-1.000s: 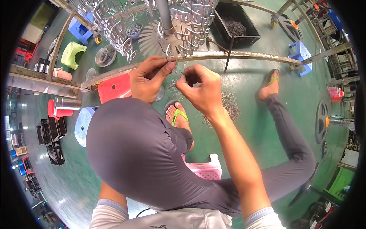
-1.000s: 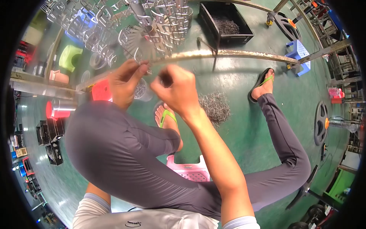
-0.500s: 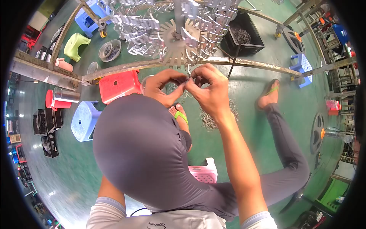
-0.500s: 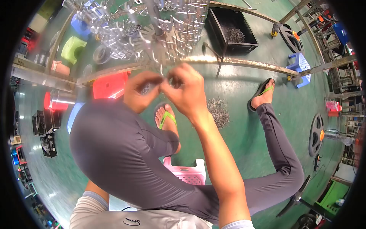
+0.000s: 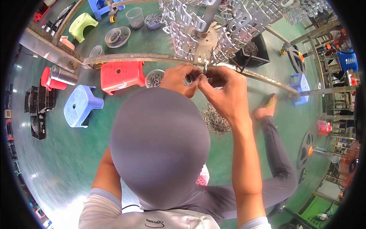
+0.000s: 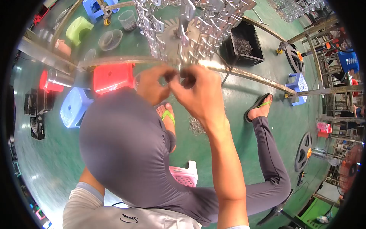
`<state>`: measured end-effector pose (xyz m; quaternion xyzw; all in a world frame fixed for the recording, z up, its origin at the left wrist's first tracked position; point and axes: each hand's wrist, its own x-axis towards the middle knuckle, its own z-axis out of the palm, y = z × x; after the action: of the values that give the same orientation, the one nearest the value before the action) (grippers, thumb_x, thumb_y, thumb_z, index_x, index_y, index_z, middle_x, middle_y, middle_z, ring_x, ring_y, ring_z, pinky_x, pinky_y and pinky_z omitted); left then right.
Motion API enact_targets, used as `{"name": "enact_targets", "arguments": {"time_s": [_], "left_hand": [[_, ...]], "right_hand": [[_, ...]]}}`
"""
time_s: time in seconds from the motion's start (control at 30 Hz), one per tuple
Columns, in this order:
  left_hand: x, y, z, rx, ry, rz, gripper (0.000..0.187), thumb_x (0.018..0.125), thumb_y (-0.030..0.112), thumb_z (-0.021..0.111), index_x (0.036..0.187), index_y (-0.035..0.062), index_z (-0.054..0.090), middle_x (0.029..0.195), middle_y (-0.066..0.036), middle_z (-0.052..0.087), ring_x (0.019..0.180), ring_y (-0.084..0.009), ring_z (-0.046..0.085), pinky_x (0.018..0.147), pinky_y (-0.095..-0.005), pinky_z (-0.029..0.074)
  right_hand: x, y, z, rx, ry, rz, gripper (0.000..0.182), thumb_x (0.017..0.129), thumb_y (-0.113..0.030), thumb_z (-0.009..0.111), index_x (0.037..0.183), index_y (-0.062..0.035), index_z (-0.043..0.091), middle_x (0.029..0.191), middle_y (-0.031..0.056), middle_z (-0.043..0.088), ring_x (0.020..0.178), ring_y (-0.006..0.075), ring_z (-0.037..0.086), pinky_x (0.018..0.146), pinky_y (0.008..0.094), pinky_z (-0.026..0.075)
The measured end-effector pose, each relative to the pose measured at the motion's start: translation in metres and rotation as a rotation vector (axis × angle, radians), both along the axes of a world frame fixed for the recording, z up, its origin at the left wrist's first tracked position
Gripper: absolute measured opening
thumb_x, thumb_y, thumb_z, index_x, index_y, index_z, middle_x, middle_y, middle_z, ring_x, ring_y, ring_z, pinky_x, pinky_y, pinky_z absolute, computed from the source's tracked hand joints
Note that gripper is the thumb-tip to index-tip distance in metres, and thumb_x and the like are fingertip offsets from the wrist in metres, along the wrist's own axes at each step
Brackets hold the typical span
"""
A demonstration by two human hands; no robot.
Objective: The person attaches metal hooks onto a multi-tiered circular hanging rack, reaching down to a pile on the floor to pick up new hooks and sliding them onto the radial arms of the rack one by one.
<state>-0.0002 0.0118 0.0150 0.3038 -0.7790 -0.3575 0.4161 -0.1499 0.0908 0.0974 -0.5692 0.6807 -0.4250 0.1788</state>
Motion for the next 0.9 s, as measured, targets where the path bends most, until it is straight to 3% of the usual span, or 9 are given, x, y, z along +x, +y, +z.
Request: {"name": "enact_targets", "arguments": {"time_s": [0.37, 0.53, 0.63, 0.73, 0.9], "left_hand": [[-0.015, -0.005, 0.005, -0.059, 0.077, 0.038, 0.022, 0.081, 0.004, 0.082, 0.102, 0.0018, 0.075, 0.088, -0.011, 0.074, 0.077, -0.0229, 0.071, 0.072, -0.0344, 0.055], [-0.023, -0.009, 0.003, -0.031, 0.128, 0.036, 0.015, 0.086, 0.005, 0.079, 0.100, 0.0014, 0.075, 0.087, -0.009, 0.075, 0.077, -0.0226, 0.071, 0.072, -0.0348, 0.056], [-0.024, -0.013, -0.013, 0.791, 0.302, -0.050, 0.018, 0.095, 0.015, 0.075, 0.107, 0.0010, 0.074, 0.095, -0.007, 0.076, 0.082, -0.0216, 0.071, 0.076, -0.0344, 0.057], [-0.021, -0.025, -0.016, 1.323, 0.717, -0.109, 0.024, 0.104, 0.025, 0.068, 0.113, 0.0022, 0.071, 0.104, -0.005, 0.074, 0.092, -0.0202, 0.071, 0.085, -0.0342, 0.058], [-0.024, -0.030, -0.022, 1.261, 0.822, -0.252, 0.024, 0.106, 0.028, 0.066, 0.114, 0.0046, 0.069, 0.109, -0.007, 0.072, 0.102, -0.0193, 0.070, 0.097, -0.0351, 0.057]], "right_hand": [[-0.001, -0.024, 0.014, 0.126, 0.089, -0.104, 0.027, 0.087, -0.017, 0.072, 0.092, 0.0098, 0.076, 0.077, 0.0253, 0.072, 0.070, 0.0333, 0.075, 0.070, 0.0402, 0.056], [-0.009, -0.034, 0.007, 0.126, 0.017, -0.136, 0.028, 0.086, -0.016, 0.072, 0.094, 0.0100, 0.076, 0.078, 0.0255, 0.073, 0.069, 0.0283, 0.075, 0.070, 0.0386, 0.056], [-0.016, -0.038, 0.009, 0.162, 0.024, -0.151, 0.027, 0.087, -0.016, 0.072, 0.094, 0.0095, 0.077, 0.075, 0.0210, 0.075, 0.068, 0.0198, 0.074, 0.069, 0.0358, 0.056], [-0.016, -0.038, 0.012, 0.207, -0.034, -0.172, 0.027, 0.088, -0.017, 0.072, 0.094, 0.0085, 0.078, 0.072, 0.0175, 0.076, 0.066, 0.0168, 0.073, 0.067, 0.0342, 0.056], [-0.010, -0.033, 0.012, 0.218, -0.096, -0.175, 0.028, 0.090, -0.017, 0.073, 0.095, 0.0103, 0.078, 0.065, 0.0151, 0.073, 0.056, 0.0172, 0.073, 0.059, 0.0316, 0.056]]}}
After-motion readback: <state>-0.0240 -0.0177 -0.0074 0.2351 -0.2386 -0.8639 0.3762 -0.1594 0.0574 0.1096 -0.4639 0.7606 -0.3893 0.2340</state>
